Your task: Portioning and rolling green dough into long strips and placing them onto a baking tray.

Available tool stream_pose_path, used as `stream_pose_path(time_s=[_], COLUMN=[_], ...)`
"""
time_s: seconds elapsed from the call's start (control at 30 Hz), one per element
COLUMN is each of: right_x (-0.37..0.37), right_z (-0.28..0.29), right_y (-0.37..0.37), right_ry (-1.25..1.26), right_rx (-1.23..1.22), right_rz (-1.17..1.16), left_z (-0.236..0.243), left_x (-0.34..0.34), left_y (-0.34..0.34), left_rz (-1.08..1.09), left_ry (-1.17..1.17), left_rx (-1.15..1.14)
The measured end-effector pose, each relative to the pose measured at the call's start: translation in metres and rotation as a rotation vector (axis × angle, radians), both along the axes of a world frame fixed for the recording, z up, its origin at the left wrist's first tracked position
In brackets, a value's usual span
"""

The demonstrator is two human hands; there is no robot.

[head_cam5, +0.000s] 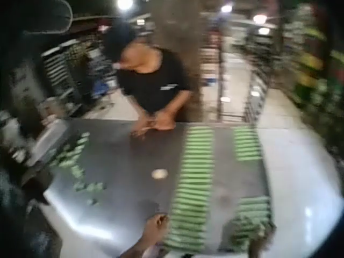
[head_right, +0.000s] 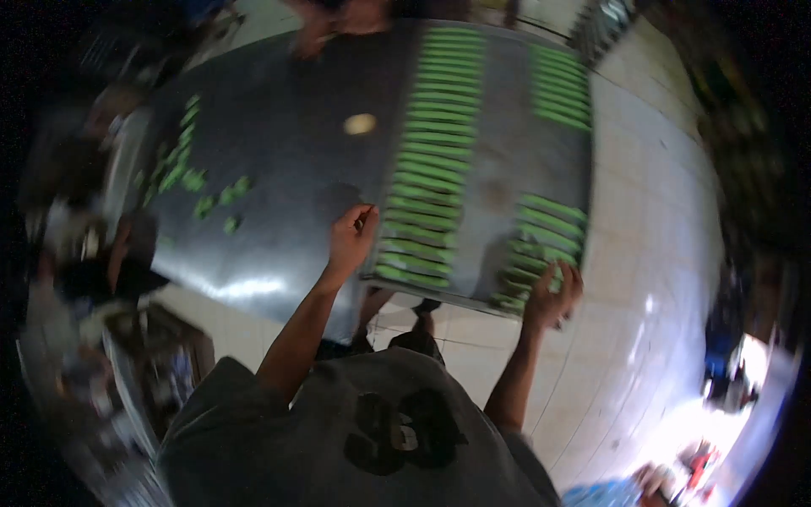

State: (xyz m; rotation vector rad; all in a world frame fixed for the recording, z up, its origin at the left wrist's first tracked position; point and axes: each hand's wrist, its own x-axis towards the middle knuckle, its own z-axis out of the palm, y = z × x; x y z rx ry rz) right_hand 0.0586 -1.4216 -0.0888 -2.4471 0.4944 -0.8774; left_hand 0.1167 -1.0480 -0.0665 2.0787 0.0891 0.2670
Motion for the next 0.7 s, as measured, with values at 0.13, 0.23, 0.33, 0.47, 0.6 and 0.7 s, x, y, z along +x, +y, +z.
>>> stream_pose_path(time_s=[0.13,0.23,0.33,0.47,0.6,0.7], right_x=[-0.048,-0.060,-0.058,-0.053,-0.048,-0.049], right_z=[0.023,0.015,0.021,0.033,0.026,0.043], right_y=[0.102,0.174,0.250,0.341,0.444,0.531], right_ry=[0.152,0.169,0.123,0.108,0.104,0.129], right_rx=[0.088,0.038,0.070,-0.063,0.075,0.094], right_rz=[0.150,0.298,0.378,0.366,0.564,0.761], left_z=[-0.025,-0.060,-0.081,-0.081,-0.073,-0.070], left_x=[-0.053,-0.093,-0.109,-0.094,-0.096,-0.107], left_y=[0.156,0.291,0.419,0.535,0.626,0.663], left_rz=[0.330,0.529,0.773,0.969,1.340,1.203], left_ry=[0.064,0.060,0.132,0.068,0.258,0.221], left_rx=[0.030,0.282,0.351,0.522,0.595,0.366])
